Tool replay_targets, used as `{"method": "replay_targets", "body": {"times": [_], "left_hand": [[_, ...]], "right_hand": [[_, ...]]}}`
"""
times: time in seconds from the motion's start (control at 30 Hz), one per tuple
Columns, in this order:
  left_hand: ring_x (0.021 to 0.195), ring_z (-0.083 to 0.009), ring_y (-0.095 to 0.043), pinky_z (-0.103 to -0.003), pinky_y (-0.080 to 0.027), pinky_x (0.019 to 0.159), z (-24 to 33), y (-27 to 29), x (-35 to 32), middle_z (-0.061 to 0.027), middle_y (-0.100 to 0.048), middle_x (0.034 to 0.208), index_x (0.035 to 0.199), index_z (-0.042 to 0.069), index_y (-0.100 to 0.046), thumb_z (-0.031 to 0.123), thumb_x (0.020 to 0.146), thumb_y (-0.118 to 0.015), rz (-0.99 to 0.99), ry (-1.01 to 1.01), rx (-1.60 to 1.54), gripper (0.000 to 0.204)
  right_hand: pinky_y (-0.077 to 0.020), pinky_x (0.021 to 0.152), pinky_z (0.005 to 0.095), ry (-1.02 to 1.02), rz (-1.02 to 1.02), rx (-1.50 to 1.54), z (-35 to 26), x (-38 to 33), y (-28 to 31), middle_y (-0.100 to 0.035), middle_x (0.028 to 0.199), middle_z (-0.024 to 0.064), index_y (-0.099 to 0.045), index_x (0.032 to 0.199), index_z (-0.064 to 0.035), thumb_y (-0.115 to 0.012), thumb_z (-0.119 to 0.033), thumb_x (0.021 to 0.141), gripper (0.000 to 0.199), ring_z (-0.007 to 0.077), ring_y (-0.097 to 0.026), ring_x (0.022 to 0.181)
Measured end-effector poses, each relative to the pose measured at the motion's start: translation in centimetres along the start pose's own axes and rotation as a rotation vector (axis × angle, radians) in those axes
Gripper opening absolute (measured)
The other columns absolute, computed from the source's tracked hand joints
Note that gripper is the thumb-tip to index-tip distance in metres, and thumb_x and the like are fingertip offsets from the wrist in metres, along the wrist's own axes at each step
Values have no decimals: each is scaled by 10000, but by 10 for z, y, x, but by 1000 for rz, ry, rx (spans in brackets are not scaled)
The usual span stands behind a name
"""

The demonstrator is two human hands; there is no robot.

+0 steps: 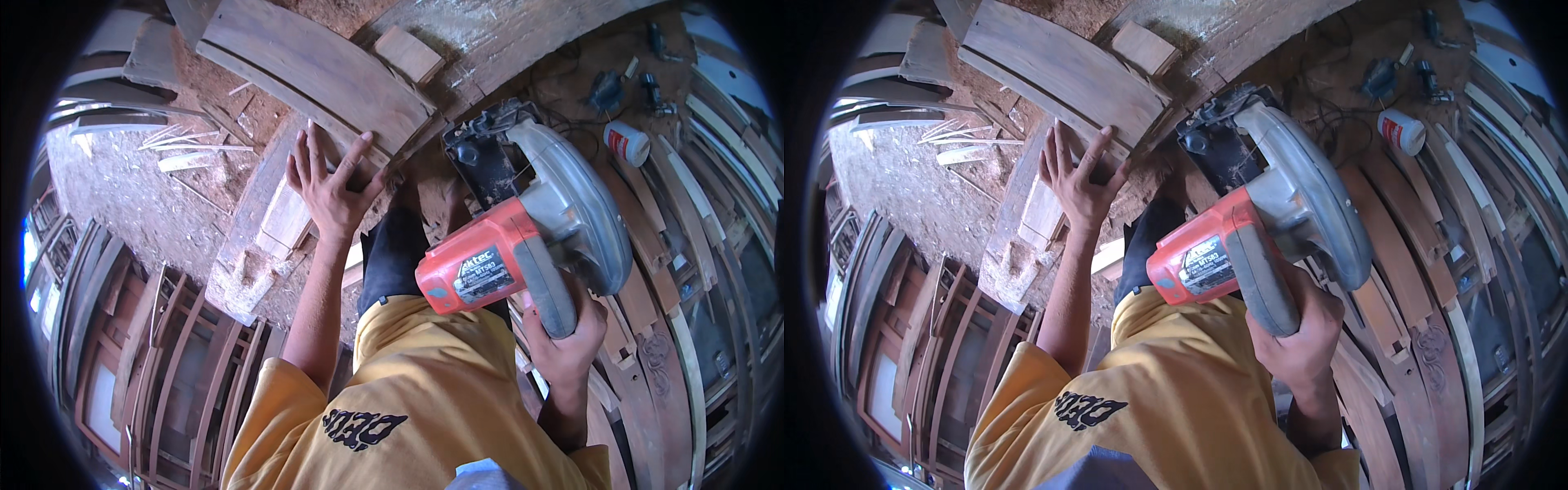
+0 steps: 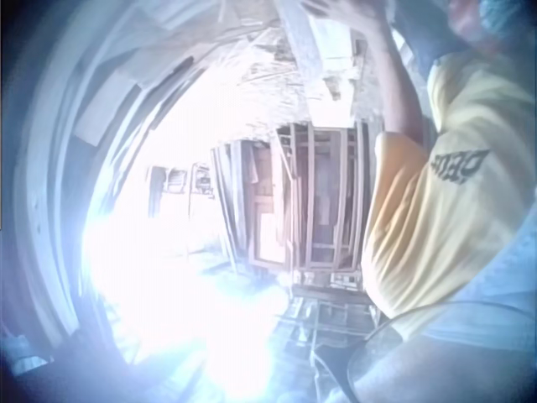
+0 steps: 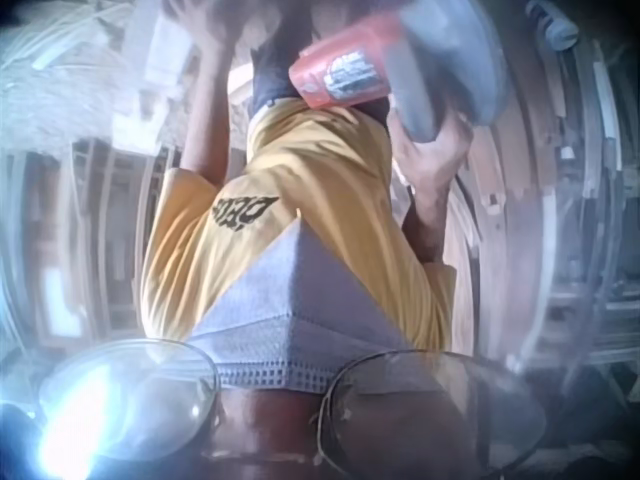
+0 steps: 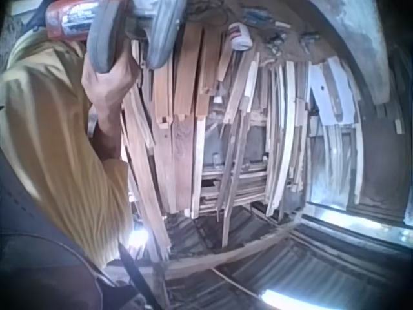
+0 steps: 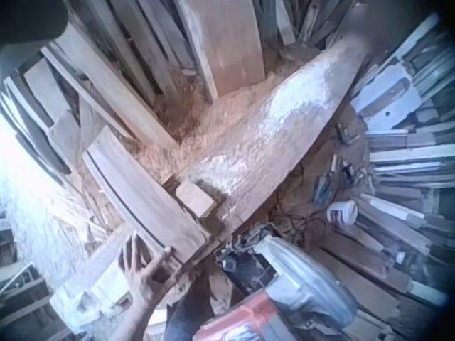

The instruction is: The person cuts pieces of wood using a circular saw, aligns and checks their fit against curved wood pieces by hand, marks a wooden piece using a square ruler and a pencil, and makes additional cuts with the circular saw.

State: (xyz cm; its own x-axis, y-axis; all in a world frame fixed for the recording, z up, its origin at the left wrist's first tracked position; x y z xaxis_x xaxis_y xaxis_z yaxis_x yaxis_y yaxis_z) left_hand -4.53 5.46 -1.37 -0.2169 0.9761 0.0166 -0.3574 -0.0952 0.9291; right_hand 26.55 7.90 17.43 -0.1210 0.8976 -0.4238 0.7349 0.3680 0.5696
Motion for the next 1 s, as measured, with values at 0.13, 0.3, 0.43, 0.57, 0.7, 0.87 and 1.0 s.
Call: {"method": "replay_targets", "body": {"times": [0.13, 0.3, 0.43, 0.57, 0.7, 0.87, 1.0], "left_hand": [[1553, -455, -369, -565, -208, 1267, 0, -1, 0, -243, -393, 1700, 1391, 449, -725, 559, 767, -886, -8, 2, 4, 654], [1533, -439, -384, -562, -225, 1257, 2, 0, 0, -221, -391, 1706, 1404, 467, -712, 588, 786, -856, -13, -12, 40, 646], [1513, -455, -420, -563, -248, 1247, 2, 4, 1, -271, -439, 1656, 1400, 443, -723, 558, 781, -876, -23, -13, 59, 648], [1535, -411, -400, -553, -233, 1261, 0, -2, -2, -213, -413, 1693, 1586, 281, -554, 626, 760, -862, -16, -6, 63, 947], [1562, -354, -376, -538, -217, 1286, -8, -1, -2, -154, -389, 1724, 1687, 31, -312, 665, 732, -857, -37, 72, 20, 1270], [1571, -417, -320, -548, -208, 1295, -10, 6, -4, -183, -315, 1741, 1704, 139, -327, 682, 688, -878, -59, 136, -12, 1277], [1531, -434, -345, -563, -223, 1281, -27, 8, -13, -195, -357, 1684, 1701, 214, -353, 652, 649, -909, -125, 171, 58, 1268]], "right_hand": [[-596, 763, 367, 48, -48, -11, -11, 6, -9, -769, 931, 163, -713, 1187, 50, -794, -33, 831, 374, 278, -786, 806], [-596, 768, 370, 53, -65, -4, -21, 12, -25, -773, 914, 152, -714, 1175, 41, -788, -34, 846, 345, 264, -794, 809], [-606, 783, 417, 158, -80, -82, -41, 26, -49, -760, 945, 194, -697, 1219, 40, -792, -34, 839, 399, 377, -783, 850], [-609, 796, 457, 171, -141, -136, -46, 33, -73, -754, 1000, 230, -676, 1261, 35, -800, -47, 831, 455, 442, -761, 907], [-603, 814, 479, 134, -213, -130, -57, 41, -83, -755, 1023, 242, -650, 1300, 31, -796, -48, 823, 505, 449, -758, 930], [-594, 829, 492, 141, -259, -146, -60, 44, -91, -752, 1028, 244, -635, 1328, 17, -790, -49, 820, 535, 450, -754, 955], [-584, 845, 482, 137, -294, -191, -62, 48, -94, -752, 1039, 239, -637, 1330, 7, -788, -45, 816, 538, 440, -752, 966]]}}
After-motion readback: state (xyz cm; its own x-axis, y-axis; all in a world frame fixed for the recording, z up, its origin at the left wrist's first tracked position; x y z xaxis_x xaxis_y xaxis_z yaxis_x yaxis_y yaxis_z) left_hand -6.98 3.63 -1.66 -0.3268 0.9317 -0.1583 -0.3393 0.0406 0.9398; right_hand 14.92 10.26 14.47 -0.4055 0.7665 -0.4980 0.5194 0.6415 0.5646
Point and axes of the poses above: each hand's wrist, its own x-axis towards the middle knuckle, its own y-axis out of the back of the hand, z = x × y, the point moved 9 cm from there along x, towards the middle knuckle
